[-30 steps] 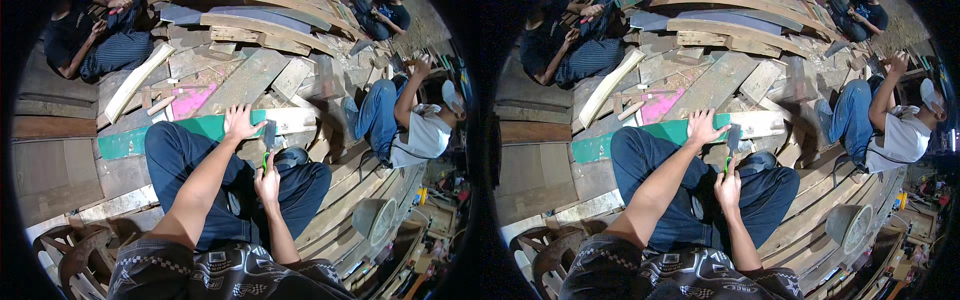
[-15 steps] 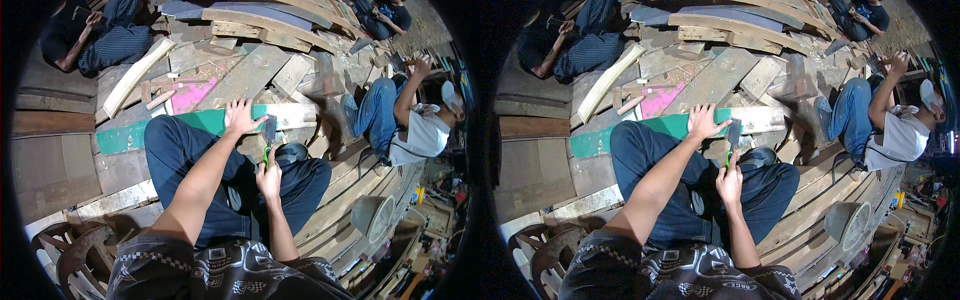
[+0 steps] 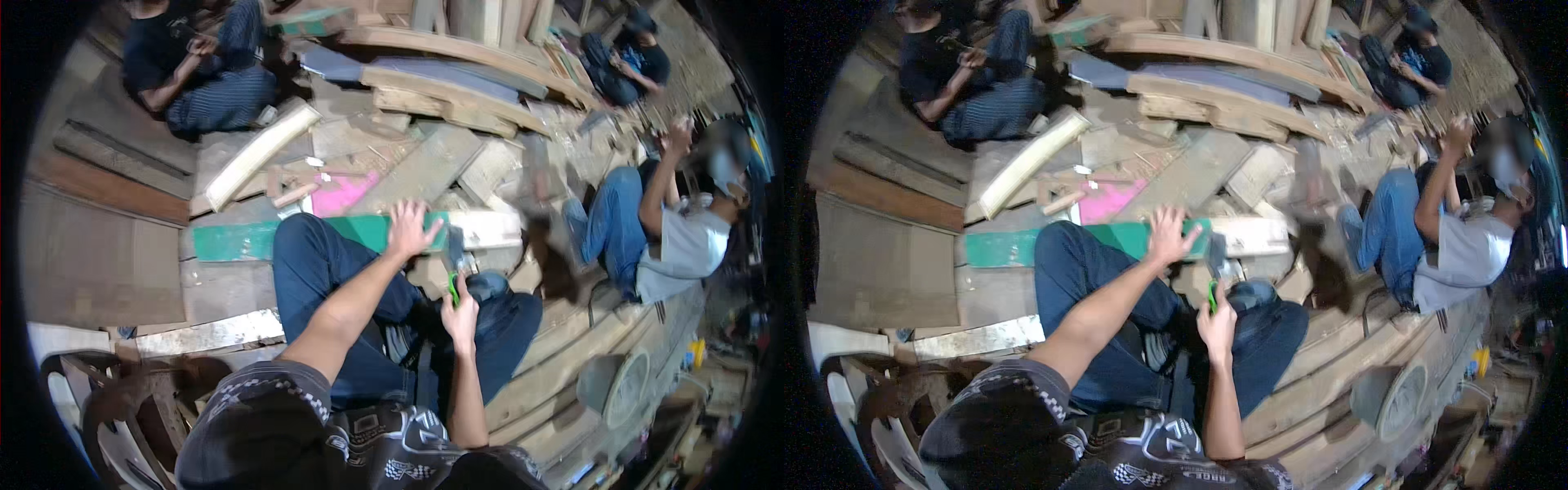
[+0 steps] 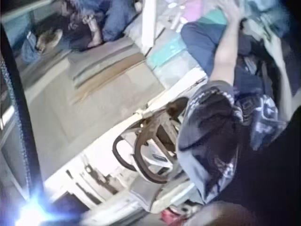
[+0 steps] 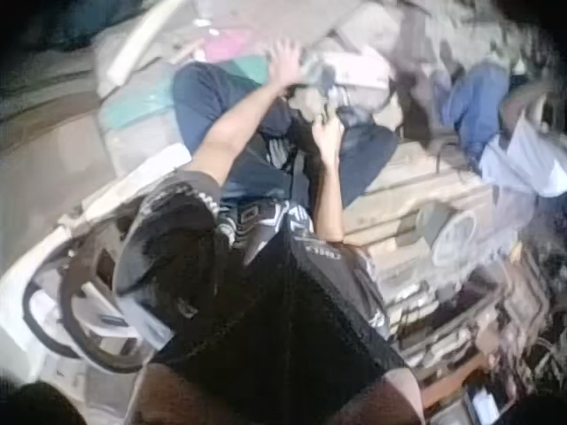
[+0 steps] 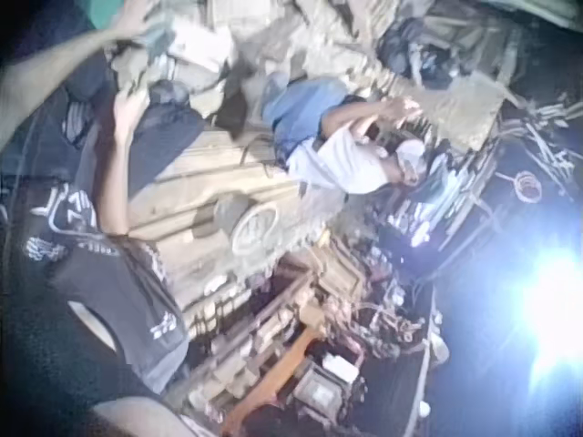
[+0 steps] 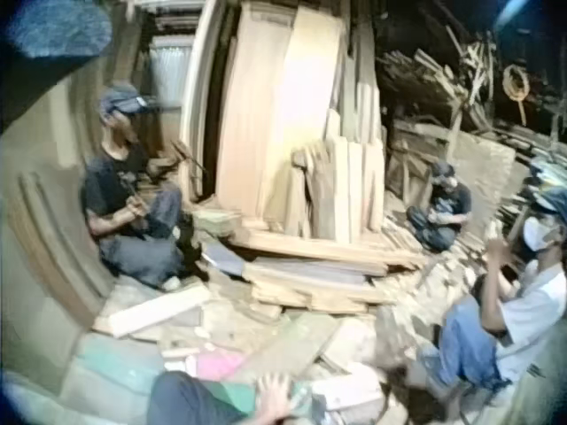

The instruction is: The person is using a chisel to carve or shape a piece of wood while sitting on a workshop floor.

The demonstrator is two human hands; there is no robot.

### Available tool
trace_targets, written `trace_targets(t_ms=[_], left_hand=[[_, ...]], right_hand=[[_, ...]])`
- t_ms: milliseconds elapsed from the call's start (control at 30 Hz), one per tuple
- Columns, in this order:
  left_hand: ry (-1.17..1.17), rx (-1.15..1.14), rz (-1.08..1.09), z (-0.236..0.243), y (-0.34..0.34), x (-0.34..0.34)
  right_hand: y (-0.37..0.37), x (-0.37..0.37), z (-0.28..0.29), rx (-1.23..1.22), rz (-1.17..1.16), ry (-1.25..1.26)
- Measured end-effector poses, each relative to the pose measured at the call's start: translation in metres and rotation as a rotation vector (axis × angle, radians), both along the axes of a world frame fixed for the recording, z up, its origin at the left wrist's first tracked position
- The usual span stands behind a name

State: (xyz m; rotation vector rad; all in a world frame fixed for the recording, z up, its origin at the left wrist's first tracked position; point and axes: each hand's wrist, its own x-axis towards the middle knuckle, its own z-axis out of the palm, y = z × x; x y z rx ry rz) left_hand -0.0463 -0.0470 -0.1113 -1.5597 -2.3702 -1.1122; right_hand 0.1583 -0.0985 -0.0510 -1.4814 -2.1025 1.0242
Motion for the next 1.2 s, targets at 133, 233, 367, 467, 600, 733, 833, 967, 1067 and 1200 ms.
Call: trace_targets(t_ms=[133, 233, 367, 467, 600, 733, 833, 967, 1067, 1200], left_hand=[[-0.243, 0.023, -0.229, -0.005, -0.015, 0.018], [-0.257, -0.044, -0.263, 0.003, -0.024, 0.023], [-0.273, -0.342, -0.118, 0.017, -0.021, 0.050], [-0.257, -0.387, -0.070, 0.015, -0.019, 0.060], [-0.401, -0.393, -0.092, 0.007, -0.020, 0.073], [-0.542, -0.412, -0.107, -0.007, -0.016, 0.079], [-0.658, -0.300, -0.097, -0.015, -0.016, 0.083], [-0.755, -0.272, -0.125, -0.026, -0.018, 0.072], [-0.796, -0.326, -0.137, -0.021, -0.014, 0.075], [-0.768, -0.414, -0.121, -0.016, -0.014, 0.069]], right_hand=[[-0.008, 0.014, -0.004, 0.033, 0.000, 0.007], [-0.007, 0.009, -0.004, 0.047, 0.026, 0.023], [-0.006, 0.013, -0.012, 0.088, 0.006, 0.104], [-0.005, 0.009, -0.006, 0.032, -0.017, 0.094], [-0.001, 0.014, -0.014, 0.060, -0.025, 0.151], [0.007, 0.019, -0.045, -0.067, -0.070, 0.209], [0.017, 0.022, -0.090, 0.248, -0.029, 0.255], [-0.005, 0.004, 0.027, -0.410, -0.160, 0.232], [-0.001, 0.011, 0.004, -0.314, -0.176, 0.267], [-0.001, 0.009, 0.010, -0.351, -0.162, 0.288]])
